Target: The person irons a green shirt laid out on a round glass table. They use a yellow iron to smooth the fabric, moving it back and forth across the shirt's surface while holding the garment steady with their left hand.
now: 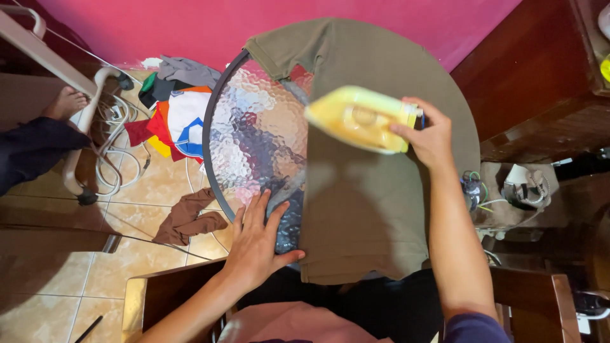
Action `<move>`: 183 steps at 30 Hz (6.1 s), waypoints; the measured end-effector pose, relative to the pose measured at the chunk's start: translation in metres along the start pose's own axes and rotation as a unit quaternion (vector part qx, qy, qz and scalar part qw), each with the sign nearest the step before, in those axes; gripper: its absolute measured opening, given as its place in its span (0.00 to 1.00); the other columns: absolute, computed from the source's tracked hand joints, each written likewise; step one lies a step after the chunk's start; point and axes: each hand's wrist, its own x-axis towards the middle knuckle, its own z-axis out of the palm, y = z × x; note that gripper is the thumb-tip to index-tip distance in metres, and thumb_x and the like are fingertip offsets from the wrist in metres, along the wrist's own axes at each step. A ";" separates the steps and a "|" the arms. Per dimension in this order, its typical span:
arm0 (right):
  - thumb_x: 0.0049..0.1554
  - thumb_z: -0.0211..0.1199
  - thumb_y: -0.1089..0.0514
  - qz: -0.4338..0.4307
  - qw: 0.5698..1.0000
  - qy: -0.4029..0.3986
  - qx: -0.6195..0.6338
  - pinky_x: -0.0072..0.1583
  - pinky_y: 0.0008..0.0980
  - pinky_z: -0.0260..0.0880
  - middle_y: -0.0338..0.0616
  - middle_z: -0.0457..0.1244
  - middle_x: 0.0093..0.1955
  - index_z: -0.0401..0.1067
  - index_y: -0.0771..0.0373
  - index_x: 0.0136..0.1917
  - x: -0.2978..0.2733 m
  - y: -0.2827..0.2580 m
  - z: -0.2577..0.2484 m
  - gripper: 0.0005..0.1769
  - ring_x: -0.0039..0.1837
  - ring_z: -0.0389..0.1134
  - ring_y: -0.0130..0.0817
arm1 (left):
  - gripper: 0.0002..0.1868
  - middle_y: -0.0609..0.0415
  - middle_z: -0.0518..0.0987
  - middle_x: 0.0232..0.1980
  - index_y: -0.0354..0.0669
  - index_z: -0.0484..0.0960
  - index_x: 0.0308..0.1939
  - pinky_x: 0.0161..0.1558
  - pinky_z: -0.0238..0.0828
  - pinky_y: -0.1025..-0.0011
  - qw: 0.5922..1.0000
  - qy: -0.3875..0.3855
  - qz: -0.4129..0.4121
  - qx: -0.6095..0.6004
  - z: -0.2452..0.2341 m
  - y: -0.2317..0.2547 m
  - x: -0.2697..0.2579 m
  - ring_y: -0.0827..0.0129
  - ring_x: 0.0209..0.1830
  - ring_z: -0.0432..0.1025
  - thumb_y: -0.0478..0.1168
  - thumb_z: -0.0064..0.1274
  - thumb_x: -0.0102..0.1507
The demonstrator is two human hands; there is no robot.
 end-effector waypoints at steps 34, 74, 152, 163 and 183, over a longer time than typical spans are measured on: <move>0.31 0.86 0.62 0.018 0.996 -0.066 0.056 0.65 0.32 0.67 0.47 0.73 0.56 0.81 0.64 0.57 -0.095 -0.032 -0.057 0.37 0.59 0.71 0.34 | 0.19 0.56 0.71 0.68 0.64 0.81 0.56 0.66 0.50 0.49 0.995 0.036 0.056 -0.071 -0.045 -0.004 0.039 0.56 0.77 0.58 0.54 0.60 0.61; 0.35 0.78 0.62 0.154 0.982 0.108 -0.005 0.51 0.34 0.72 0.44 0.72 0.48 0.81 0.53 0.54 -0.080 -0.026 -0.013 0.30 0.48 0.70 0.35 | 0.53 0.41 0.36 0.86 0.58 0.51 0.82 0.76 0.12 0.39 0.980 0.011 -0.114 0.162 0.004 -0.029 0.361 0.46 0.85 0.23 0.83 0.25 0.62; 0.39 0.71 0.72 -0.118 0.951 -0.187 0.216 0.53 0.43 0.68 0.55 0.65 0.43 0.73 0.70 0.44 -0.081 -0.037 0.037 0.17 0.50 0.68 0.48 | 0.31 0.38 0.62 0.77 0.54 0.71 0.72 0.73 0.38 0.43 0.984 0.119 0.119 0.065 -0.010 -0.073 0.148 0.49 0.81 0.52 0.65 0.41 0.72; 0.45 0.77 0.42 -0.111 0.943 -0.169 0.263 0.57 0.48 0.70 0.59 0.69 0.44 0.75 0.72 0.44 -0.077 -0.025 0.002 0.30 0.52 0.71 0.54 | 0.31 0.39 0.63 0.77 0.55 0.72 0.72 0.73 0.38 0.43 0.984 0.118 0.120 0.054 -0.009 -0.078 0.151 0.49 0.80 0.52 0.65 0.42 0.72; 0.40 0.72 0.72 -0.050 0.982 -0.054 0.171 0.52 0.35 0.69 0.54 0.68 0.47 0.75 0.69 0.48 -0.082 -0.030 0.023 0.20 0.50 0.70 0.37 | 0.40 0.37 0.51 0.82 0.55 0.64 0.76 0.75 0.28 0.42 0.991 0.012 0.129 0.034 -0.025 -0.080 0.149 0.46 0.84 0.40 0.67 0.46 0.64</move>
